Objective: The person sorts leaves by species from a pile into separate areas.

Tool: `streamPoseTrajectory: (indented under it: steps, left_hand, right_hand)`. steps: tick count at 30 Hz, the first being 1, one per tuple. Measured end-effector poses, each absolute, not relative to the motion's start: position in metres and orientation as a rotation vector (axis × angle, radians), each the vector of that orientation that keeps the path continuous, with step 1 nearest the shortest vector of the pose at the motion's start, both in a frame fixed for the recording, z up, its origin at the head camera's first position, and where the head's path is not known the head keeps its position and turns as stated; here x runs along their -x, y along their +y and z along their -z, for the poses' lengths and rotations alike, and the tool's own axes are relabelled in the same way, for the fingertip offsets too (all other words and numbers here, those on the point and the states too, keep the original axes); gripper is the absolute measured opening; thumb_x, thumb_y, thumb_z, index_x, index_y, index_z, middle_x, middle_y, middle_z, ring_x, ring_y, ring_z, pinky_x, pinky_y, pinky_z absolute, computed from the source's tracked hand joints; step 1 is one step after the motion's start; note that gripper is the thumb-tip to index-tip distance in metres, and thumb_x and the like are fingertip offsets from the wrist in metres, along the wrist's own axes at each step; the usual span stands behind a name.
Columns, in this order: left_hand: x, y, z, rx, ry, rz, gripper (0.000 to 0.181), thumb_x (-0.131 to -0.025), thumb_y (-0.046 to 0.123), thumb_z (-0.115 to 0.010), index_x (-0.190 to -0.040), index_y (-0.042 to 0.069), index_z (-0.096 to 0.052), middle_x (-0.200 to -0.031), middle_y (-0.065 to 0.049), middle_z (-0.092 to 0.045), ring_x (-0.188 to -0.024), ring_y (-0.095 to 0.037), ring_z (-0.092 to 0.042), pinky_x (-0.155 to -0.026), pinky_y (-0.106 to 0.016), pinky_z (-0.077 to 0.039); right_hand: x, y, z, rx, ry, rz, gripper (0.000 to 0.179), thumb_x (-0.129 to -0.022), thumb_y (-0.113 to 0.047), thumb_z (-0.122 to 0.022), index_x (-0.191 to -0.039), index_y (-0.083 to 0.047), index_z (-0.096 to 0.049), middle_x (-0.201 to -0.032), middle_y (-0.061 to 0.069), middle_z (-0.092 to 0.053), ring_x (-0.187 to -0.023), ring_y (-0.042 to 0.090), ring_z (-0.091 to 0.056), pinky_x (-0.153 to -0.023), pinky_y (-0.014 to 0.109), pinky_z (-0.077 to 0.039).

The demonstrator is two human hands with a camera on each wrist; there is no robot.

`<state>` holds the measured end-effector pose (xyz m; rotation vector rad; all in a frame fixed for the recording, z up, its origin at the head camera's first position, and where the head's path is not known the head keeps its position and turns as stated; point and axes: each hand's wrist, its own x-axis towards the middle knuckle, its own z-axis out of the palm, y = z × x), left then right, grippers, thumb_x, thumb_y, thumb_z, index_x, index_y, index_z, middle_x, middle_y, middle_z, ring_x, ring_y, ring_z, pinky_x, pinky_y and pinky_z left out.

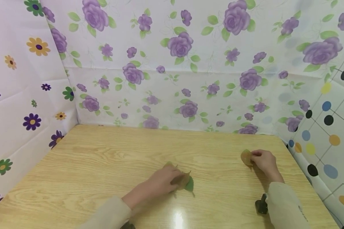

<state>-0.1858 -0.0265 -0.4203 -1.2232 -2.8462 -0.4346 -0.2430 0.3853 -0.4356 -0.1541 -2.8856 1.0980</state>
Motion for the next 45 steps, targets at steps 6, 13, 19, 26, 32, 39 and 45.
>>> streamPoseTrajectory:
  steps: [6,13,19,26,32,39,45]
  left_hand:
    - [0.19,-0.022,0.422,1.166,-2.872,0.469,0.038,-0.082,0.017,-0.079,-0.118,0.008,-0.068,-0.109,-0.001,-0.068,-0.093,-0.009,-0.058,-0.078,-0.018,-0.047]
    - [0.192,-0.023,0.425,1.093,-2.832,0.676,0.027,-0.082,0.012,-0.079,-0.108,0.006,-0.07,-0.099,0.001,-0.067,-0.089,-0.009,-0.057,-0.075,-0.017,-0.047]
    - [0.193,-0.024,0.426,1.047,-2.758,0.774,0.023,-0.083,0.008,-0.077,-0.105,0.004,-0.07,-0.092,-0.001,-0.065,-0.084,-0.011,-0.056,-0.068,-0.015,-0.046]
    - [0.198,-0.025,0.429,0.975,-2.726,1.004,0.014,-0.086,0.003,-0.071,-0.1,0.001,-0.072,-0.088,-0.003,-0.066,-0.078,-0.008,-0.058,-0.065,-0.014,-0.047]
    - [0.205,-0.03,0.434,0.898,-2.712,1.313,0.008,-0.09,0.002,-0.067,-0.097,0.003,-0.072,-0.086,-0.002,-0.066,-0.076,-0.007,-0.057,-0.065,-0.019,-0.048]
    - [0.209,-0.032,0.427,0.692,-2.727,1.725,0.01,-0.091,0.002,-0.065,-0.099,-0.001,-0.07,-0.083,-0.003,-0.064,-0.073,-0.014,-0.061,-0.063,-0.027,-0.054]
    - [0.21,-0.032,0.422,0.554,-2.672,1.962,0.008,-0.089,-0.004,-0.063,-0.097,-0.002,-0.062,-0.083,-0.005,-0.061,-0.071,-0.019,-0.063,-0.065,-0.032,-0.056]
  right_hand:
    - [0.242,0.384,0.434,0.145,-2.896,-1.094,0.037,-0.094,-0.011,-0.059,-0.117,0.017,-0.056,-0.096,0.023,-0.066,-0.073,0.018,-0.06,-0.064,0.032,-0.048]
    - [0.244,0.384,0.435,0.138,-2.88,-1.064,0.035,-0.091,-0.008,-0.059,-0.115,0.018,-0.057,-0.096,0.025,-0.066,-0.073,0.019,-0.06,-0.064,0.032,-0.049]
    - [0.244,0.384,0.436,0.136,-2.889,-1.031,0.034,-0.092,-0.008,-0.059,-0.115,0.017,-0.058,-0.097,0.027,-0.066,-0.084,0.036,-0.061,-0.074,0.046,-0.05]
    - [0.244,0.384,0.436,0.131,-2.893,-1.011,0.034,-0.091,-0.008,-0.059,-0.114,0.017,-0.058,-0.1,0.029,-0.064,-0.085,0.037,-0.061,-0.072,0.044,-0.05]
    - [0.243,0.384,0.437,0.121,-2.902,-1.024,0.035,-0.092,-0.009,-0.058,-0.115,0.017,-0.057,-0.101,0.029,-0.064,-0.085,0.037,-0.061,-0.072,0.045,-0.05]
    - [0.243,0.385,0.436,0.124,-2.927,-1.029,0.038,-0.095,-0.011,-0.056,-0.12,0.017,-0.055,-0.107,0.032,-0.061,-0.097,0.047,-0.056,-0.077,0.052,-0.05]
    - [0.244,0.385,0.436,0.141,-2.934,-1.029,0.038,-0.095,-0.011,-0.056,-0.12,0.017,-0.054,-0.11,0.033,-0.06,-0.1,0.049,-0.054,-0.08,0.053,-0.049]
